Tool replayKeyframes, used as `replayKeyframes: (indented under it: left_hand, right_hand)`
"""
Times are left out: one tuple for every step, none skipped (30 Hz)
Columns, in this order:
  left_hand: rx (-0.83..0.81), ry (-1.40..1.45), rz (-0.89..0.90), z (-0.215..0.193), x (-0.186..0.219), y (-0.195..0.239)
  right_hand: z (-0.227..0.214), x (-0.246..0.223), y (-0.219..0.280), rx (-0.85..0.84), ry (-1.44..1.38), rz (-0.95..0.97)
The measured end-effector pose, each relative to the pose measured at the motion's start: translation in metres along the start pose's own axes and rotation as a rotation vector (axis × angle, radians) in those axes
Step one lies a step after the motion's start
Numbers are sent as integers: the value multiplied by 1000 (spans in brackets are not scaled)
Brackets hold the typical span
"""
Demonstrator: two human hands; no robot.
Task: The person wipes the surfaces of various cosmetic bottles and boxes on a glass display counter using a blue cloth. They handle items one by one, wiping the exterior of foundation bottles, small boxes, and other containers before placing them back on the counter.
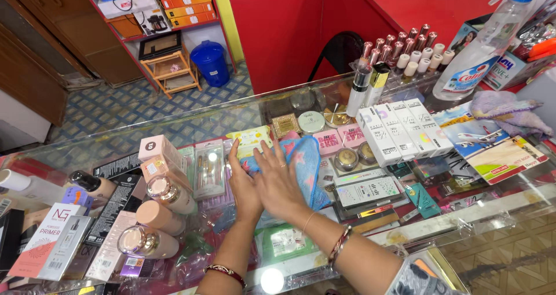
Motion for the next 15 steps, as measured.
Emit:
replayKeyframes:
  left_hand:
    - [-20,74,-64,2,-3,0]
    - [-41,148,-128,7,-4,0]
    - [-62,226,-189,11,-5,-1]
    - [-69,222,-157,11,-2,1]
    - [-75,219,-120,10,1,0]
    - [-82,215,-83,10,5,-1]
    - [-84,216,-103,10,6,-1]
    - [-86,218,-123,10,6,-1]
    - [-89,217,-148,11,5,0]
    - [-87,216,-132,10,4,0]
    - [-83,215,-117,10,3,0]
    - [-78,214,-101,9,1,0]
    - [-59,283,-86,8,-2,-1]
    - [-39,351,-71,7,-6,-2]
    - [-19,421,-51,7,-8,-4]
  right_hand:
    - [-6,3,-4,0,6,25]
    - [-10,8,-8,1,12,49]
    - [-14,17,-15,4,26,89]
    - [-18,27,-22,6,39,129]
    - [-19,36,-30,14,53,166]
    - [-20,44,-36,54,40,149]
    - [-20,51,-43,95,27,131]
    - [-20,58,-48,135,14,113]
    - [-21,65,-50,181,-35,114]
    - [-22,73,-51,227,-85,116]
    - [-22,79,-52,272,-135,116]
    - [-20,83,-52,278,-132,120]
    - [-18,87,-52,284,-129,123]
    - [-16,91,-51,289,-127,126]
    - [-15,94,-50,321,-153,112]
Point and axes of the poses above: each hand's wrist, its own y-axis away from the middle knuckle, its own z-axis out of the palm, x = y × z, the point moved 4 cm from there along -y, towards the middle knuckle, and after that the axes turned 7 degrees about -z, right-handed, at the moved point
